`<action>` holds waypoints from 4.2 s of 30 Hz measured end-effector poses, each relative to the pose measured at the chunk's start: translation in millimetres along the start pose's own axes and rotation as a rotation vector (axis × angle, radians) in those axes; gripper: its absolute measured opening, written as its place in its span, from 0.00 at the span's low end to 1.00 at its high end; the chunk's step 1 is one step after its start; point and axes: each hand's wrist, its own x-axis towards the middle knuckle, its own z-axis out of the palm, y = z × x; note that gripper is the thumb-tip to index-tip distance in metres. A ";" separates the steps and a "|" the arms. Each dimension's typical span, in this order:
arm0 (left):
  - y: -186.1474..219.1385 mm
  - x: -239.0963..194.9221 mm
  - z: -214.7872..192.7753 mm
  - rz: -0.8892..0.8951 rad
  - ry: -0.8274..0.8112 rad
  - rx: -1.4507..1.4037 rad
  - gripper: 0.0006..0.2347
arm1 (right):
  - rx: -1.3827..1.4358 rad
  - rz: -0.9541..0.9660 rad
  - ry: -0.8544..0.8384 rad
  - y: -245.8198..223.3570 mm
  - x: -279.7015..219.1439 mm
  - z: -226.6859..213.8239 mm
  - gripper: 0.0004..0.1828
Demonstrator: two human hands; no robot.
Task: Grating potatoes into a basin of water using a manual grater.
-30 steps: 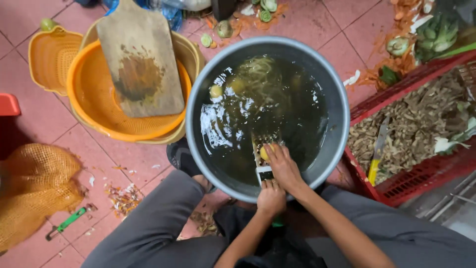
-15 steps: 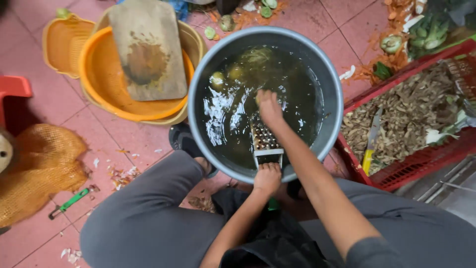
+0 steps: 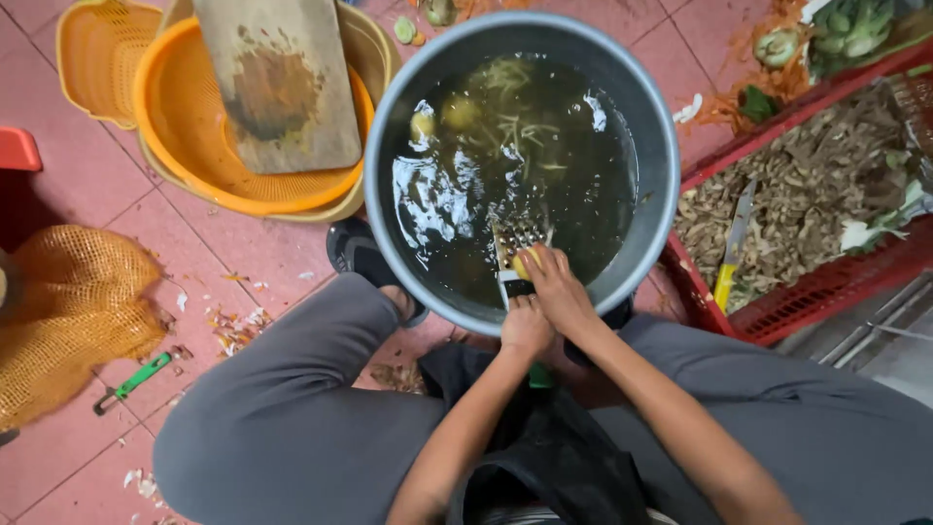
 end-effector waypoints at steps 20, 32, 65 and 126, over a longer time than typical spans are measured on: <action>1.0 0.3 -22.7 0.001 0.063 0.077 0.10 | -0.172 0.066 -0.025 112.6 149.8 44.4 0.33; 2.8 -0.1 -17.2 -0.008 0.025 0.035 0.11 | 0.174 -0.148 0.092 30.2 7.3 3.4 0.33; 0.8 0.5 -19.4 0.015 0.061 0.074 0.12 | 0.181 -0.116 0.151 30.1 41.9 8.8 0.31; 1.8 0.0 -28.0 0.022 -0.005 0.059 0.10 | 0.117 -0.132 0.127 41.3 30.4 15.6 0.33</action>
